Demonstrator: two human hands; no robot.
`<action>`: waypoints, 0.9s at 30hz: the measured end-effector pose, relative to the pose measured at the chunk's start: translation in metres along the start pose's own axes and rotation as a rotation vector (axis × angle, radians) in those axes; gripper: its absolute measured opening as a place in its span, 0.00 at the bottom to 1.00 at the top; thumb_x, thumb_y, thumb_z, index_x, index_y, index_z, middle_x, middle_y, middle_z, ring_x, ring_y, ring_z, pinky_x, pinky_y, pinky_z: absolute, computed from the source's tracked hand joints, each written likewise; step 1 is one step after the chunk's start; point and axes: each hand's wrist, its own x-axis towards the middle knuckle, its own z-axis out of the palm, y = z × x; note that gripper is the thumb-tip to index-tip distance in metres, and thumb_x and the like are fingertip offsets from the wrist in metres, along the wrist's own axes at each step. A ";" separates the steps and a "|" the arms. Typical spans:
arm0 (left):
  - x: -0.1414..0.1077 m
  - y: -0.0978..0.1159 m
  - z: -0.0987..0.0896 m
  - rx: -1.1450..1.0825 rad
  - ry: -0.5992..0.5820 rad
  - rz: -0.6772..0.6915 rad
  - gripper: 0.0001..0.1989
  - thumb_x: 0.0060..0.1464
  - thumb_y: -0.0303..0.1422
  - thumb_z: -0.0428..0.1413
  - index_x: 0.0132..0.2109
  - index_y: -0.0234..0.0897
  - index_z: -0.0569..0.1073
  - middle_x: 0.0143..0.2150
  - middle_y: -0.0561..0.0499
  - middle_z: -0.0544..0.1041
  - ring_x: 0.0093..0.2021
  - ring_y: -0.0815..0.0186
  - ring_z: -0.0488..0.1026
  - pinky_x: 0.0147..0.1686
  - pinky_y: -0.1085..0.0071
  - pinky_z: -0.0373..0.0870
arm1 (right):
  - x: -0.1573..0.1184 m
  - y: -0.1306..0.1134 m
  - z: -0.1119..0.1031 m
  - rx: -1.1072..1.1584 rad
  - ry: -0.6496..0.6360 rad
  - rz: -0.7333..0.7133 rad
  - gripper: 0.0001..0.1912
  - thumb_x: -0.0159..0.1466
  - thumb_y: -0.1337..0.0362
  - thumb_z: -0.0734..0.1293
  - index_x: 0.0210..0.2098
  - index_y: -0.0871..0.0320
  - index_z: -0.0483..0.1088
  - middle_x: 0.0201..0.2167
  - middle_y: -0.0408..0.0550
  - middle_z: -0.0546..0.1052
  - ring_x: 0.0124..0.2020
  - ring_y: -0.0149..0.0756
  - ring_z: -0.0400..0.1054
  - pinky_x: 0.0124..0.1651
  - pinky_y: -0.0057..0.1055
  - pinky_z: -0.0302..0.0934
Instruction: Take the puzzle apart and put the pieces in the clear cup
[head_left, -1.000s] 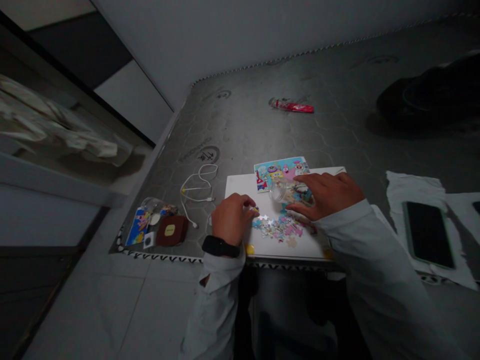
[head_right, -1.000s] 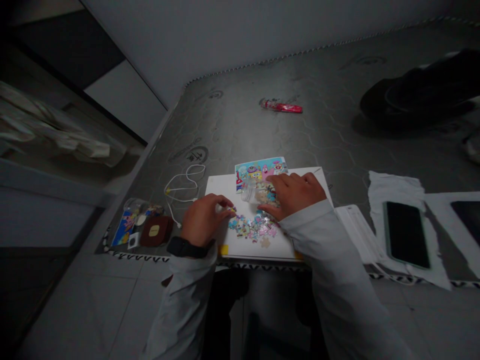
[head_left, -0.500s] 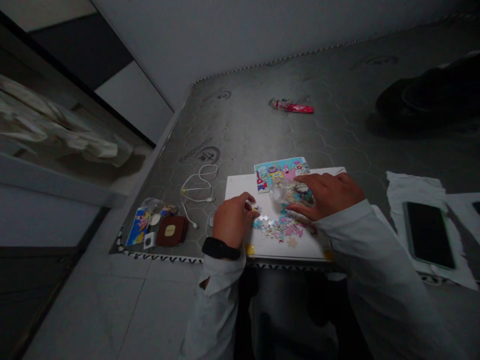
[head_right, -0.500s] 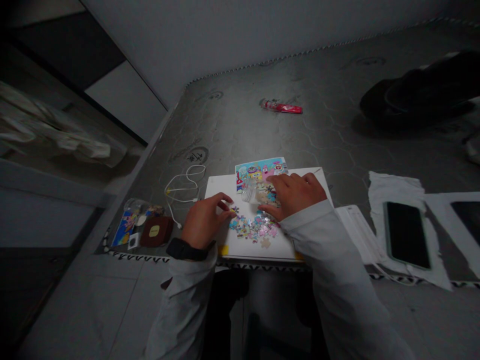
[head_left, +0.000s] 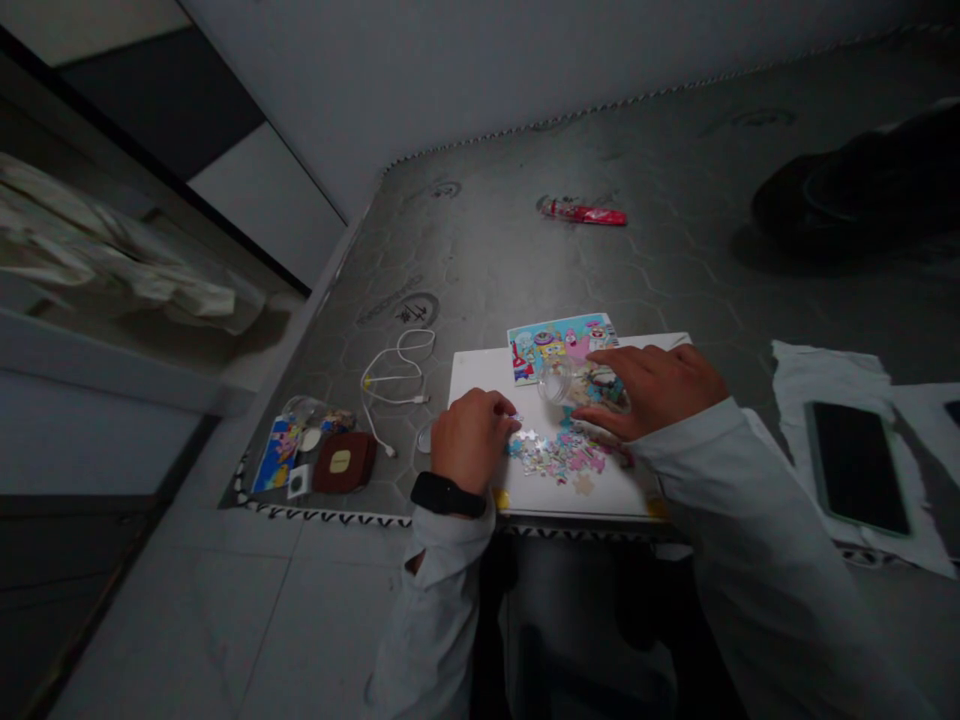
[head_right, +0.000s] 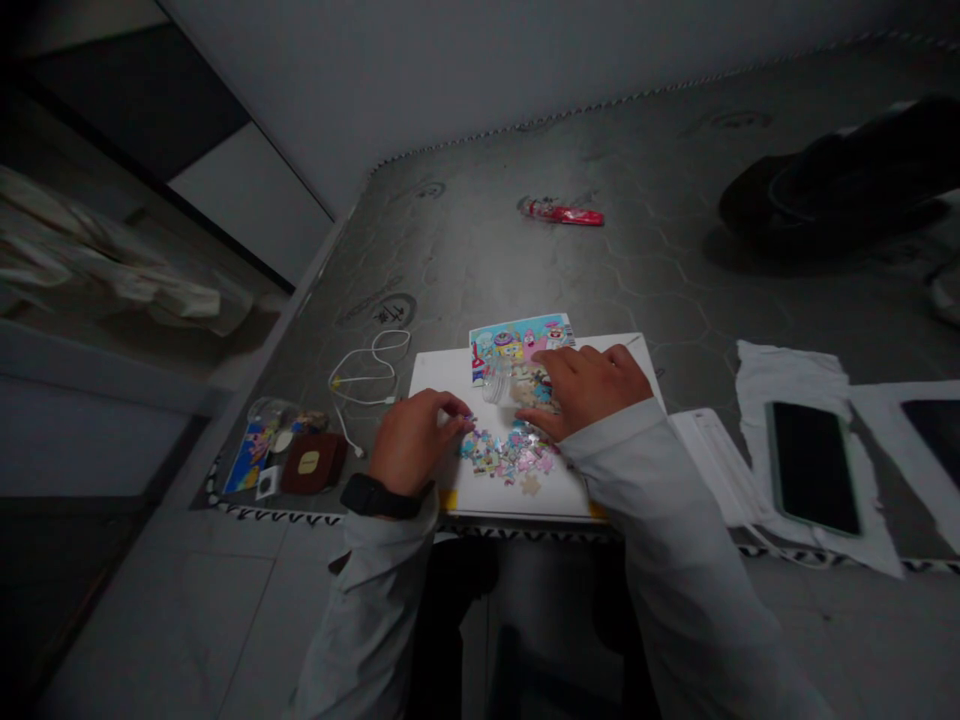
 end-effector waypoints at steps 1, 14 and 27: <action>0.000 0.000 0.000 -0.003 -0.002 0.002 0.01 0.55 0.32 0.64 0.37 0.43 0.80 0.42 0.52 0.80 0.43 0.60 0.76 0.41 0.66 0.65 | 0.000 0.000 0.000 -0.003 0.003 0.006 0.35 0.60 0.40 0.69 0.55 0.59 0.69 0.46 0.56 0.80 0.41 0.49 0.74 0.42 0.40 0.52; -0.001 -0.006 -0.003 -0.022 0.079 0.003 0.11 0.54 0.37 0.66 0.44 0.43 0.79 0.41 0.53 0.81 0.43 0.60 0.76 0.42 0.66 0.66 | 0.001 -0.001 -0.001 -0.013 -0.006 0.033 0.35 0.59 0.39 0.69 0.55 0.59 0.70 0.47 0.56 0.80 0.42 0.49 0.73 0.42 0.40 0.52; 0.005 -0.005 0.004 -0.146 0.003 0.048 0.05 0.52 0.30 0.66 0.37 0.41 0.78 0.38 0.55 0.81 0.38 0.65 0.75 0.38 0.68 0.63 | 0.001 -0.004 -0.002 -0.029 0.039 0.019 0.35 0.56 0.41 0.73 0.53 0.59 0.72 0.45 0.54 0.81 0.40 0.49 0.74 0.41 0.41 0.53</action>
